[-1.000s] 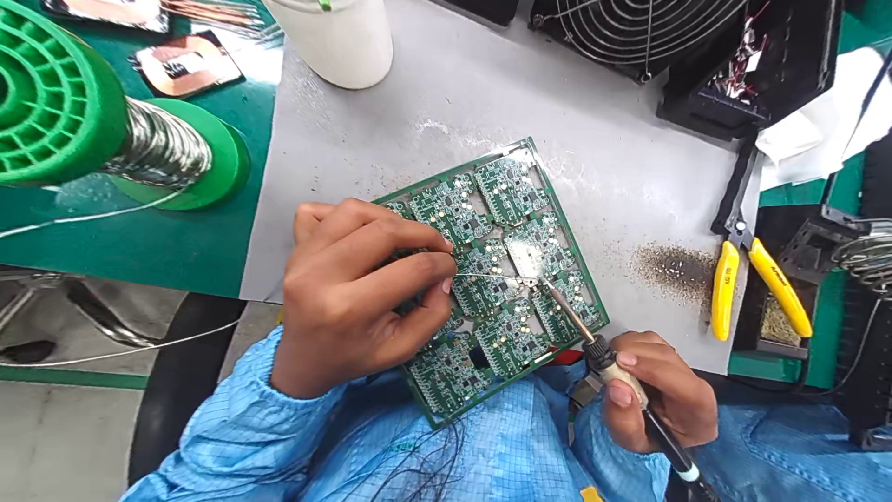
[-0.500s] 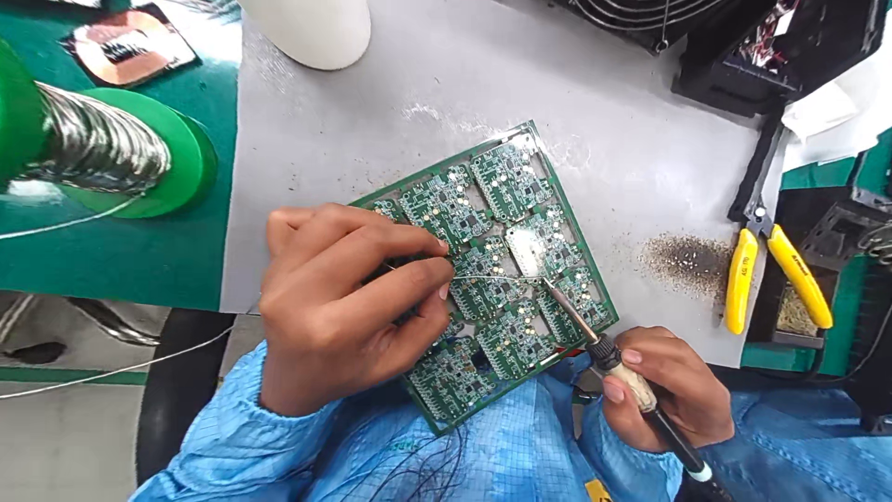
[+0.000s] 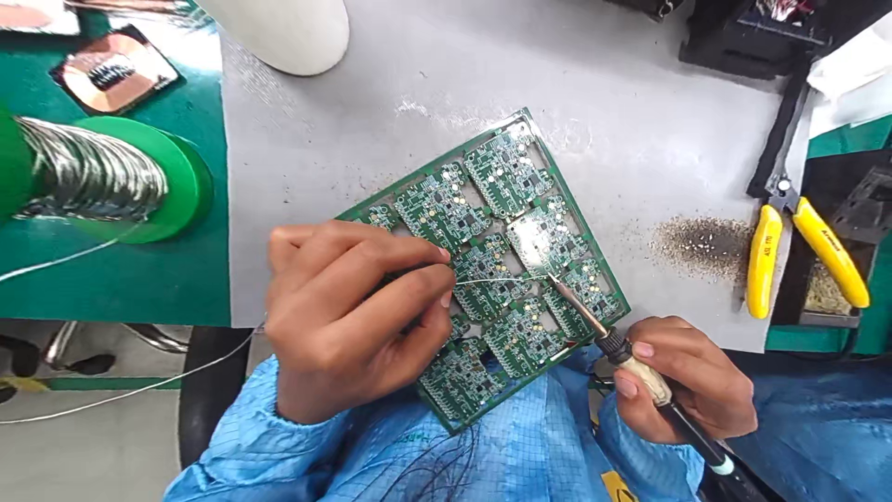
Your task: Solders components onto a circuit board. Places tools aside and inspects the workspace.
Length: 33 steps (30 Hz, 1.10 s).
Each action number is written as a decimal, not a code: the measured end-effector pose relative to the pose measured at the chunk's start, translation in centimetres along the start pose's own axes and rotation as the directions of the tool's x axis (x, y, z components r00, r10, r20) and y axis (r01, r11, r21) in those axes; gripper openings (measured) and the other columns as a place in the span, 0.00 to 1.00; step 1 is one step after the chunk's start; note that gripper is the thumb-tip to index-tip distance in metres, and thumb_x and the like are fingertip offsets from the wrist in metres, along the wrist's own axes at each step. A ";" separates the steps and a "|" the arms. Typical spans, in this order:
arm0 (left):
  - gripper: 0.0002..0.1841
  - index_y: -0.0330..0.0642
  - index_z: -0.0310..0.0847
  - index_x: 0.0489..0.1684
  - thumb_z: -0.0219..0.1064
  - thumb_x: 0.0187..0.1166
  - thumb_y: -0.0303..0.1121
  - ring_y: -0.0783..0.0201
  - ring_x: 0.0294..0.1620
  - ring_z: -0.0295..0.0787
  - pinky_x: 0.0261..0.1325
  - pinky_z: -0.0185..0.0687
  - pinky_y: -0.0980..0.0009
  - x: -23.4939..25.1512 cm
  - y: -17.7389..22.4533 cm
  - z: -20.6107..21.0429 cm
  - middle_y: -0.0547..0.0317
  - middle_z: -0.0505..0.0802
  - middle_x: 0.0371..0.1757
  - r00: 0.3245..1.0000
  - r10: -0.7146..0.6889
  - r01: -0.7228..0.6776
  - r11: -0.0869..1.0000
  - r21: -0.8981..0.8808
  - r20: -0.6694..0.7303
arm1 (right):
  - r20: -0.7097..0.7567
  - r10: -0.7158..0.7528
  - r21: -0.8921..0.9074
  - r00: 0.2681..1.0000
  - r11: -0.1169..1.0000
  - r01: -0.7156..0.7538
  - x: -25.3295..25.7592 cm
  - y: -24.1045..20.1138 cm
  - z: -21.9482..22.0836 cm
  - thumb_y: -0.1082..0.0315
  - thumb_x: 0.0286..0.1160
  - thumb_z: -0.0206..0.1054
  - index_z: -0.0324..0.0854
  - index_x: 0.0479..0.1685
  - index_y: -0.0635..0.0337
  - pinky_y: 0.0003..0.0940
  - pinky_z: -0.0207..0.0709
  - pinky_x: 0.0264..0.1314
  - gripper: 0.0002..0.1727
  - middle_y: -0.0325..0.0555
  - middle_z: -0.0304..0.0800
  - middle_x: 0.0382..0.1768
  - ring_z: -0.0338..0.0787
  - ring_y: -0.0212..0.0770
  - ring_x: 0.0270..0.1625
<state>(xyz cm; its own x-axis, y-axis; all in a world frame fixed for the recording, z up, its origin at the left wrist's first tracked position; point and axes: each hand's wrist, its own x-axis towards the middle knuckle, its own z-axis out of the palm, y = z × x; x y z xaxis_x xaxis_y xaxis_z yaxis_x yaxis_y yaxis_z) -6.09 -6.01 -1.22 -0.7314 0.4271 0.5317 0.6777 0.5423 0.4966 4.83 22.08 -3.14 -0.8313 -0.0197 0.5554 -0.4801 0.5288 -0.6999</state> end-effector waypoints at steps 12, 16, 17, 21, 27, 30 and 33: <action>0.10 0.45 0.92 0.34 0.63 0.81 0.33 0.59 0.50 0.84 0.57 0.62 0.59 0.2 0.1 0.1 0.52 0.96 0.44 0.999 0.025 -0.026 1.000 -0.007 -0.022 | -0.050 -0.023 0.033 0.998 0.999 0.024 0.1 0.3 0.3 0.56 0.81 0.67 0.82 0.53 0.53 0.15 0.79 0.49 0.13 0.33 0.87 0.44 0.87 0.24 0.47; 0.11 0.46 0.93 0.36 0.63 0.82 0.33 0.58 0.50 0.85 0.55 0.62 0.59 0.3 0.0 0.1 0.52 0.96 0.46 0.999 0.041 -0.041 0.999 -0.006 0.010 | -0.037 -0.030 0.032 0.999 0.999 0.031 0.1 0.3 0.4 0.57 0.80 0.68 0.83 0.53 0.54 0.16 0.79 0.49 0.13 0.34 0.87 0.44 0.87 0.24 0.46; 0.11 0.46 0.93 0.36 0.63 0.82 0.33 0.58 0.50 0.84 0.55 0.62 0.59 0.3 0.0 0.1 0.52 0.96 0.46 0.999 0.040 -0.040 0.999 -0.008 0.005 | -0.035 -0.032 0.031 0.999 0.999 0.033 0.1 0.3 0.4 0.57 0.80 0.68 0.83 0.53 0.54 0.16 0.79 0.49 0.13 0.34 0.87 0.43 0.87 0.24 0.46; 0.11 0.45 0.92 0.36 0.62 0.82 0.34 0.59 0.49 0.84 0.55 0.63 0.60 0.3 0.0 0.1 0.52 0.96 0.46 0.999 0.023 -0.024 0.999 -0.024 -0.030 | -0.046 -0.033 0.030 0.998 0.999 0.034 0.1 0.3 0.5 0.57 0.79 0.69 0.83 0.52 0.54 0.15 0.79 0.49 0.12 0.34 0.87 0.43 0.87 0.25 0.45; 0.10 0.45 0.90 0.38 0.62 0.83 0.33 0.60 0.49 0.84 0.54 0.64 0.62 0.2 -0.1 0.1 0.52 0.96 0.47 0.999 0.029 -0.031 0.998 -0.046 -0.044 | -0.052 -0.040 0.021 0.998 0.999 0.041 0.2 0.3 0.6 0.57 0.79 0.68 0.83 0.51 0.54 0.15 0.79 0.49 0.12 0.34 0.87 0.43 0.87 0.24 0.46; 0.10 0.46 0.90 0.39 0.62 0.84 0.33 0.60 0.51 0.85 0.56 0.65 0.62 0.2 -0.2 0.1 0.52 0.96 0.48 0.999 0.049 -0.050 0.997 -0.056 -0.017 | -0.070 -0.026 0.028 0.997 0.999 0.028 0.1 0.3 0.5 0.57 0.79 0.68 0.83 0.52 0.53 0.15 0.80 0.49 0.12 0.33 0.87 0.43 0.87 0.24 0.46; 0.10 0.47 0.91 0.40 0.61 0.84 0.34 0.59 0.54 0.85 0.58 0.64 0.61 0.2 -0.1 0.0 0.53 0.96 0.50 0.998 0.068 -0.068 0.997 -0.043 0.017 | -0.076 -0.010 0.054 0.997 0.998 0.014 0.0 0.3 0.4 0.55 0.80 0.67 0.83 0.52 0.52 0.15 0.79 0.49 0.12 0.31 0.87 0.43 0.87 0.23 0.46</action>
<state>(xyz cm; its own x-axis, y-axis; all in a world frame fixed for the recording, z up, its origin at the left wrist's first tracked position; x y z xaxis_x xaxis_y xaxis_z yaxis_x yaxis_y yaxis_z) -6.37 -5.97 -1.19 -0.6845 0.4754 0.5526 0.7282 0.4808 0.4884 4.62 21.88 -3.52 -0.8027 0.0400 0.5950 -0.5061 0.4820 -0.7152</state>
